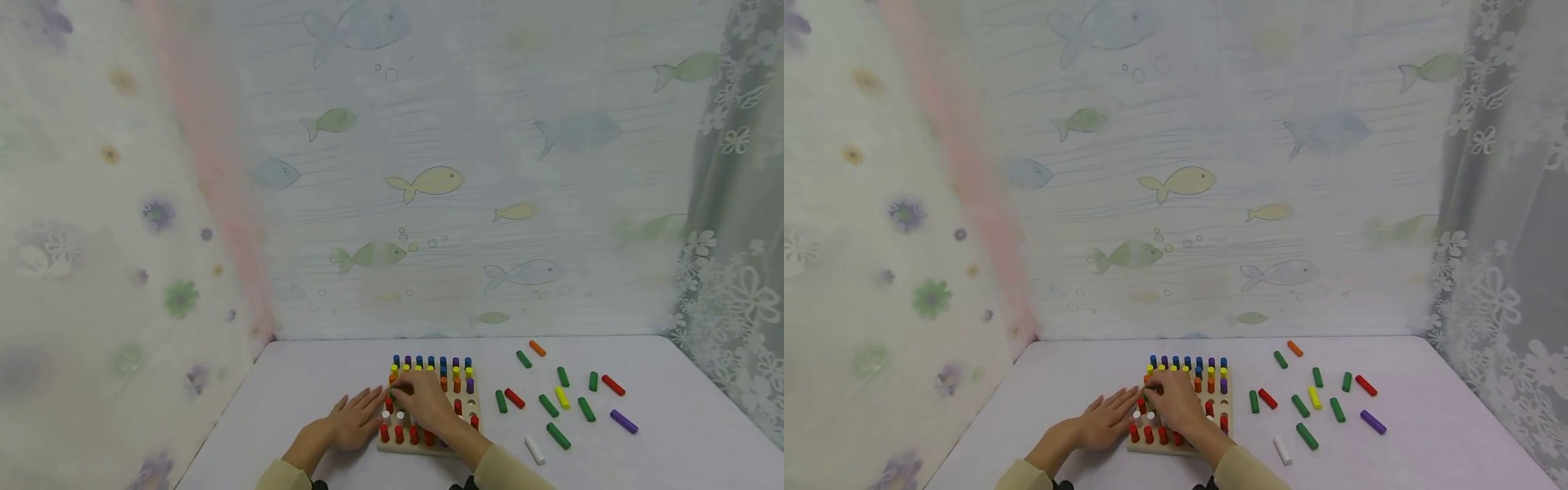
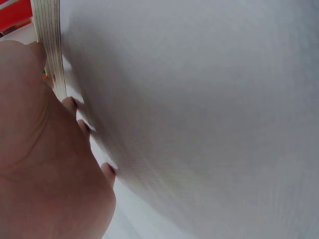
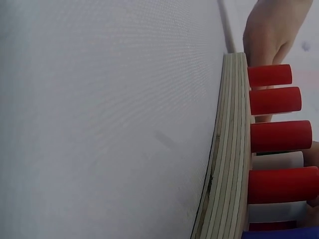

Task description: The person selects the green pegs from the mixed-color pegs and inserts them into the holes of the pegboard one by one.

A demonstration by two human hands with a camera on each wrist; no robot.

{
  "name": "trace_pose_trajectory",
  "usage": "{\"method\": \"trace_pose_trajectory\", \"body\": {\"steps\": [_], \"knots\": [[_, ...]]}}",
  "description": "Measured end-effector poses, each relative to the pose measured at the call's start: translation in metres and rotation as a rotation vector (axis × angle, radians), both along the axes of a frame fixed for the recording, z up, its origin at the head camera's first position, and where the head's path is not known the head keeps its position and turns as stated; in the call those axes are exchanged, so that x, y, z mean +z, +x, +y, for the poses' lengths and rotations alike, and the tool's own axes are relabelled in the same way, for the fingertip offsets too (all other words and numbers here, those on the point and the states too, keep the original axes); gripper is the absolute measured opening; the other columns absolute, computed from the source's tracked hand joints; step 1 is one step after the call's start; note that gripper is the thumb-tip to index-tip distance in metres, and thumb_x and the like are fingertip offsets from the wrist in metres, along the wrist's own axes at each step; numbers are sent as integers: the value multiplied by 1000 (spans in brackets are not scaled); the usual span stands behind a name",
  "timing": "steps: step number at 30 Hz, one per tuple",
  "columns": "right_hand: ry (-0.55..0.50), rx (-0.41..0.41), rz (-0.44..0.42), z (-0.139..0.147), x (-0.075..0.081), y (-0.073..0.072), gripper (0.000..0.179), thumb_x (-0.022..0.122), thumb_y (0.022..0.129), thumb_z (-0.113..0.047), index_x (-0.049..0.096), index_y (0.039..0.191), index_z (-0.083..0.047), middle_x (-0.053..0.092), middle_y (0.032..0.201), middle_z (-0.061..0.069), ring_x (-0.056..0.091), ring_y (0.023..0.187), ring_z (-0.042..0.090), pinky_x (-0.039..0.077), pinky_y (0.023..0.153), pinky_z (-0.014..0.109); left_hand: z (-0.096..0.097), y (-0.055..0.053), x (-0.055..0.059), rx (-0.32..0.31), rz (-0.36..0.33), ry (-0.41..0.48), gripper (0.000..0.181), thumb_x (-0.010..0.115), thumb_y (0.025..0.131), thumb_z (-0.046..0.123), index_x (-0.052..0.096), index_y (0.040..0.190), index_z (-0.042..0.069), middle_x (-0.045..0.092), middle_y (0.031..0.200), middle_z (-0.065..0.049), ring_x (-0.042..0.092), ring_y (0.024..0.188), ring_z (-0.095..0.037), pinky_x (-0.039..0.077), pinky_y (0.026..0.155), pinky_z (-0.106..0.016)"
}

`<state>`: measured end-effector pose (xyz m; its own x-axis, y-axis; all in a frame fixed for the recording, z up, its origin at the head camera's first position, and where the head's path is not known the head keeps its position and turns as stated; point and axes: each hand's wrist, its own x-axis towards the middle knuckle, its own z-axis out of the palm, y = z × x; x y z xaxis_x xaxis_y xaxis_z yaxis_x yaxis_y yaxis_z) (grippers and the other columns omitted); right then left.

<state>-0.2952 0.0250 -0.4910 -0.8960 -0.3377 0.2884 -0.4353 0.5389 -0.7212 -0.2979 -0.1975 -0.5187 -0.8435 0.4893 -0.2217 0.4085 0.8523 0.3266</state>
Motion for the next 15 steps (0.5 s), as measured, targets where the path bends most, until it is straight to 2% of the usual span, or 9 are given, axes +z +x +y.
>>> {"method": "trace_pose_trajectory", "body": {"steps": [4,7,15], "knots": [[40,15,-13,0,0,0,15,71,98,-16,78,110,-11,75,102,-4,60,83,6,55,76,24,5,7,11,-5,-10,3,68,25,106,64,20,165,31,21,171,2,17,157,-31,10,120,-70],[37,25,-21,1,1,2,15,70,98,-15,78,110,-10,75,102,-3,59,82,6,55,75,24,6,9,15,-9,-28,-3,66,28,107,61,19,165,29,20,171,0,16,157,-33,10,119,-71],[34,49,-22,1,4,2,16,68,99,-13,76,112,-8,73,99,-5,61,83,5,56,77,23,1,2,6,-5,-29,0,69,27,105,65,20,165,32,20,171,3,16,157,-31,9,120,-70]]}}
